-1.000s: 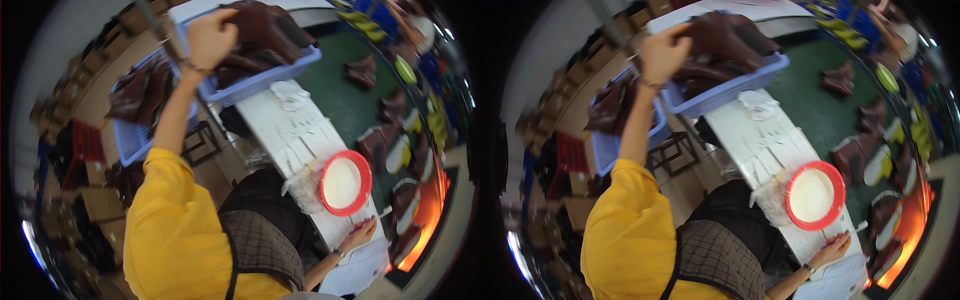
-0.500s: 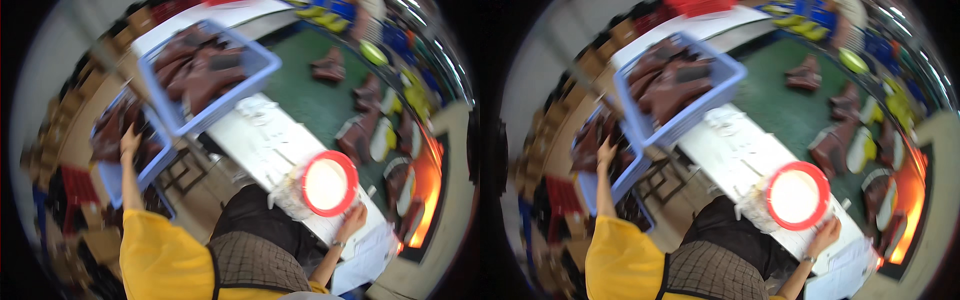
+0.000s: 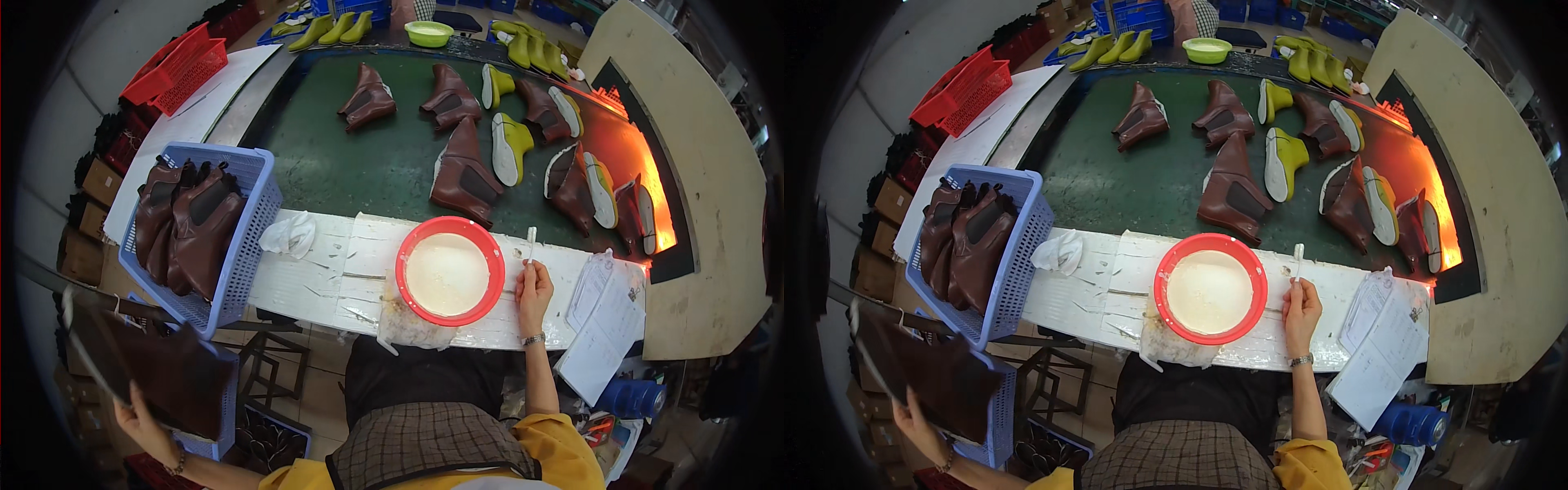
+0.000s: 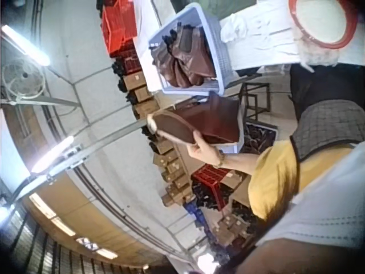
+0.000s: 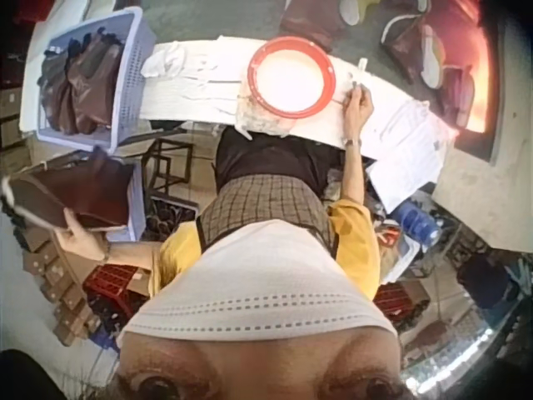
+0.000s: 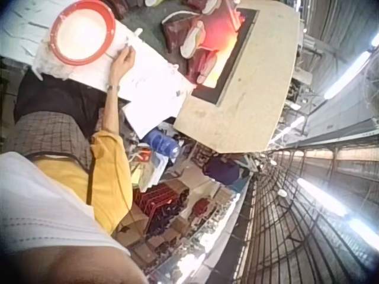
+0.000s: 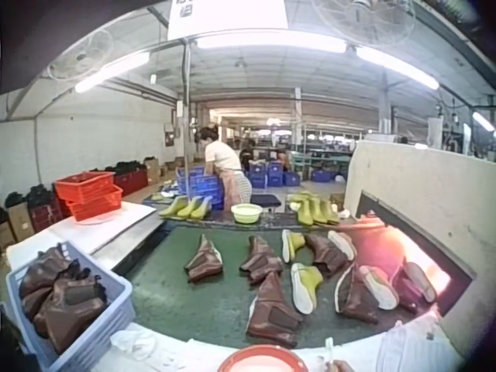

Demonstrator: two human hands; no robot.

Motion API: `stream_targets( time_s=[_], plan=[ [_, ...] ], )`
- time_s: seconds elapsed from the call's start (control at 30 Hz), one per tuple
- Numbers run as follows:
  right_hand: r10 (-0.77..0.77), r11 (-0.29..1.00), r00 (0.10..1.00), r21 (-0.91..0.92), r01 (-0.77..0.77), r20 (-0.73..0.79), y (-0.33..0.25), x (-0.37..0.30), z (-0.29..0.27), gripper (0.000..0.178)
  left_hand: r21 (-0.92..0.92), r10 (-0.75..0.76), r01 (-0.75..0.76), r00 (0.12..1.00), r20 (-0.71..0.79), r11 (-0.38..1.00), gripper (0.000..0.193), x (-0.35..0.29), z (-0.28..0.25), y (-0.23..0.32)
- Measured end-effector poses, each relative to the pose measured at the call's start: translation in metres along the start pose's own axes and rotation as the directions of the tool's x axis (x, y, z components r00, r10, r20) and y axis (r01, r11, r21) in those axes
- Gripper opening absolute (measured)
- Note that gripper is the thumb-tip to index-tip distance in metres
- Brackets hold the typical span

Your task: The recorder picks up boot uppers from a basket, carries them to a workstation, and applies white adhesive to the bottom edges using a brush.

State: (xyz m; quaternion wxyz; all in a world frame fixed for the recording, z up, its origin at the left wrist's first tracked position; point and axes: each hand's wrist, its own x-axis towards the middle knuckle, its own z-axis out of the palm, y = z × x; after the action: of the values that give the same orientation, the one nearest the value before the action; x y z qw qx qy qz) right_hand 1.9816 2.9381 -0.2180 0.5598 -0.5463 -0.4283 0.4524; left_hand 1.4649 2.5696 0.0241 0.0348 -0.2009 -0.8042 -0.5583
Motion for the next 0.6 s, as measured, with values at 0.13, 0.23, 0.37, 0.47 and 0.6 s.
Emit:
stream_targets(
  time_s=[0.13, 0.23, 0.37, 0.47, 0.6],
  plan=[
    [0.034, 0.999, 0.999, -0.036, -0.034, 0.02, -0.024, -0.002, 0.004, 0.026, -0.061, 0.278, -0.278, 0.864, 0.42, 0.959, 0.031, -0.029, 0.115, 0.06],
    [-0.442, 0.725, 0.878, -0.503, 0.471, 0.184, -0.058, -0.007, 0.005, 0.019, 0.063, 0.422, -0.54, 0.719, 0.552, 0.839, 0.046, -0.053, 0.208, 0.059],
    [-0.334, 0.602, 0.869, -0.627, 0.494, 0.364, -0.095, -0.026, 0.012, 0.014, 0.018, 0.434, -0.764, 0.385, 0.815, 0.645, 0.06, -0.063, 0.314, 0.023],
    [-0.301, 0.471, 0.844, -0.7, 0.537, 0.444, -0.105, -0.03, 0.024, 0.01, -0.075, 0.471, -0.752, 0.329, 0.818, 0.655, 0.097, -0.068, 0.361, -0.005],
    [-0.324, 0.158, 0.709, -0.703, 0.693, 0.626, -0.103, -0.03, 0.036, 0.007, -0.114, 0.381, -0.542, 0.412, 0.828, 0.833, 0.107, -0.062, 0.392, -0.016]
  ],
)
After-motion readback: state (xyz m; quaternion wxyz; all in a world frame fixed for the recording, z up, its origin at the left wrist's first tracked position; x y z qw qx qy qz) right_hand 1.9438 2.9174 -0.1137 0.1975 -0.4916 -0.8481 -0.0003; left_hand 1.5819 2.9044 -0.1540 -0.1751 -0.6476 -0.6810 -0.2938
